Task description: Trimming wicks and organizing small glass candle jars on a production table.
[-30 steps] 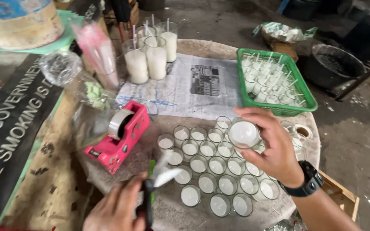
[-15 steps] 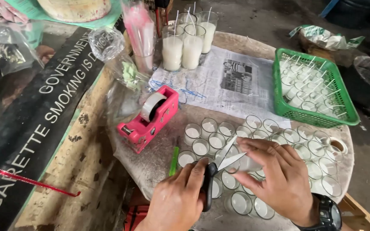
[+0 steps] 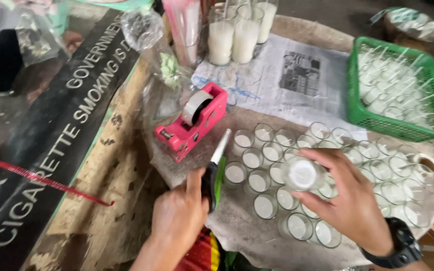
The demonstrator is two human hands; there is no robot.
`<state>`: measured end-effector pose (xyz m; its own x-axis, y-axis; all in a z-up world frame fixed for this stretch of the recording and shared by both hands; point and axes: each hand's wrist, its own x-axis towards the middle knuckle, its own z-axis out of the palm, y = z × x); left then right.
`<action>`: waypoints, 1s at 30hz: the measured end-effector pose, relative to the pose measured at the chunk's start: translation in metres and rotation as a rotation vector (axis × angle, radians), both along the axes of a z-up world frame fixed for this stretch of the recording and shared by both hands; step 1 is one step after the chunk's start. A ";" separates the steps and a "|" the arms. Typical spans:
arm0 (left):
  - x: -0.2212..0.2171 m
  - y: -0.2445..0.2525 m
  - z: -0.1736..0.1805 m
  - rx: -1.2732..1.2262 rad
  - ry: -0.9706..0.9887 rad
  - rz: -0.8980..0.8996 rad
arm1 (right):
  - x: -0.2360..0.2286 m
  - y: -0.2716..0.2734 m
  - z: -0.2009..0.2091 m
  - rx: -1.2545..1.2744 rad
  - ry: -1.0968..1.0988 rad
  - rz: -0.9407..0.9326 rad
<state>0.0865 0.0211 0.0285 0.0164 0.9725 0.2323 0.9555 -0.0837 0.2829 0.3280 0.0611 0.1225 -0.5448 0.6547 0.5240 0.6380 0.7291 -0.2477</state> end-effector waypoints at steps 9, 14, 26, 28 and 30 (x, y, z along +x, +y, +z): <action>-0.018 0.048 0.001 -0.334 0.275 0.039 | -0.006 -0.030 -0.023 -0.088 0.218 0.003; -0.017 0.050 0.004 -0.499 0.152 -0.077 | -0.009 -0.041 -0.030 -0.245 0.395 0.110; 0.028 0.011 -0.044 0.090 0.231 0.007 | -0.003 -0.054 -0.030 -0.010 0.215 0.079; 0.026 0.011 -0.047 0.105 0.106 0.063 | 0.001 -0.059 -0.031 0.021 0.165 0.010; 0.020 0.002 -0.034 0.022 -0.011 0.083 | 0.007 -0.063 -0.031 0.045 0.144 -0.010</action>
<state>0.1063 0.0230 -0.0051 -0.0664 0.9650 0.2535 0.9563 -0.0109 0.2921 0.3353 -0.0022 0.0915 -0.4557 0.6335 0.6254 0.6054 0.7356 -0.3040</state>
